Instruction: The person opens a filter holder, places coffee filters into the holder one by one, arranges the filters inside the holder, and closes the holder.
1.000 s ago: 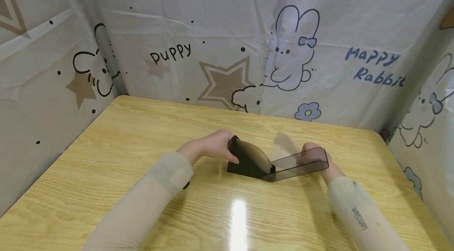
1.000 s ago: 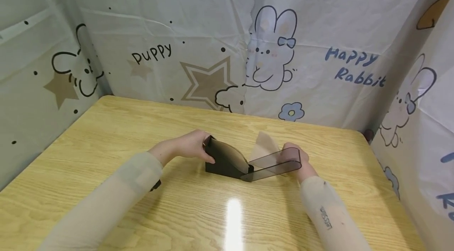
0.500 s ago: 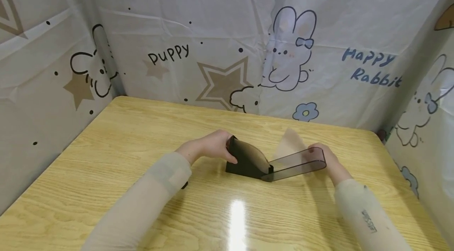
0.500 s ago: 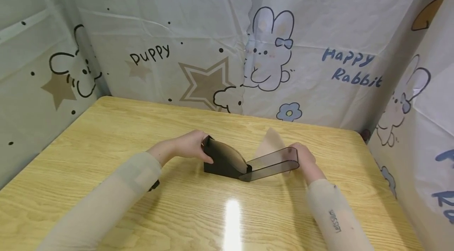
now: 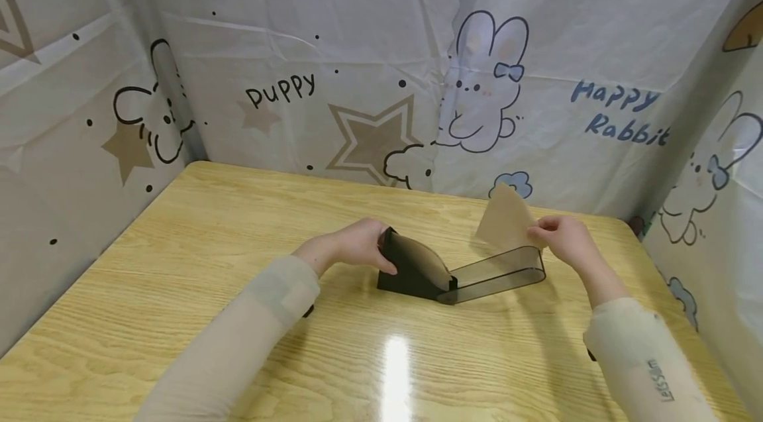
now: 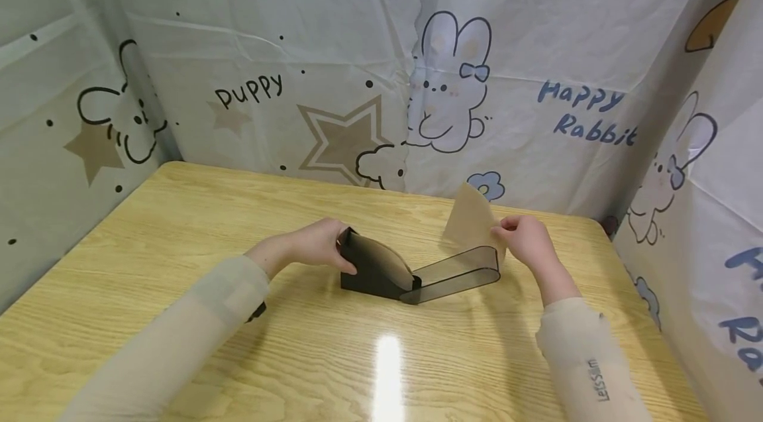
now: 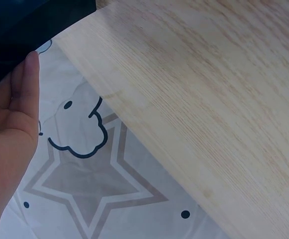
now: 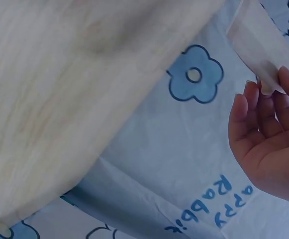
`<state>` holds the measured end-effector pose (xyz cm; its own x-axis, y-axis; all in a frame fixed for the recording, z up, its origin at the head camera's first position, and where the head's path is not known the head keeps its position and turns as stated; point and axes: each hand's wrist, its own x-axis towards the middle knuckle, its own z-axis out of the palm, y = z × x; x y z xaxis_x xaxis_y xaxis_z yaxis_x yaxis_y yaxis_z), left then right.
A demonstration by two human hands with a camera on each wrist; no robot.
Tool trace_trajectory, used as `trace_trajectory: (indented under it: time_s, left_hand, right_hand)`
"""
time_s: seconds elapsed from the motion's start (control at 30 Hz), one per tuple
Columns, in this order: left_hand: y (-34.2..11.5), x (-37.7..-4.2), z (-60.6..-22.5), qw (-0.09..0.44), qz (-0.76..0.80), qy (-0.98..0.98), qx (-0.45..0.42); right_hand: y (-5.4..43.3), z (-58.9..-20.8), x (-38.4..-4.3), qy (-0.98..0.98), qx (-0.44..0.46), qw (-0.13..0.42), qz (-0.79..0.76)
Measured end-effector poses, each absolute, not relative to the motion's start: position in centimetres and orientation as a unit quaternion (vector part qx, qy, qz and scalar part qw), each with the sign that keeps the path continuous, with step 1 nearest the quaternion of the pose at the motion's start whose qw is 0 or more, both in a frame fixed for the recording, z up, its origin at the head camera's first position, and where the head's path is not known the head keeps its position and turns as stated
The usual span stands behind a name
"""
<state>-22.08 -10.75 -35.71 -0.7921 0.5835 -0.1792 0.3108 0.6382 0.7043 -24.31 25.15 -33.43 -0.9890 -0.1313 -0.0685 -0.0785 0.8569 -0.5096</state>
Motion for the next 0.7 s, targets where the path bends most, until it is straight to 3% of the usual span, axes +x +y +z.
trace_trajectory:
  time_s: [0.3, 0.7]
  left_hand:
    - [-10.8, -22.3, -36.0, 0.192, 0.345, 0.88, 0.265]
    - [-10.6, -22.1, -35.8, 0.176, 0.326, 0.889, 0.269]
  right_hand:
    - [24.7, -30.3, -23.5, 0.959, -0.058, -0.004, -0.278]
    - [21.5, -26.9, -21.3, 0.95, -0.096, -0.031, -0.295]
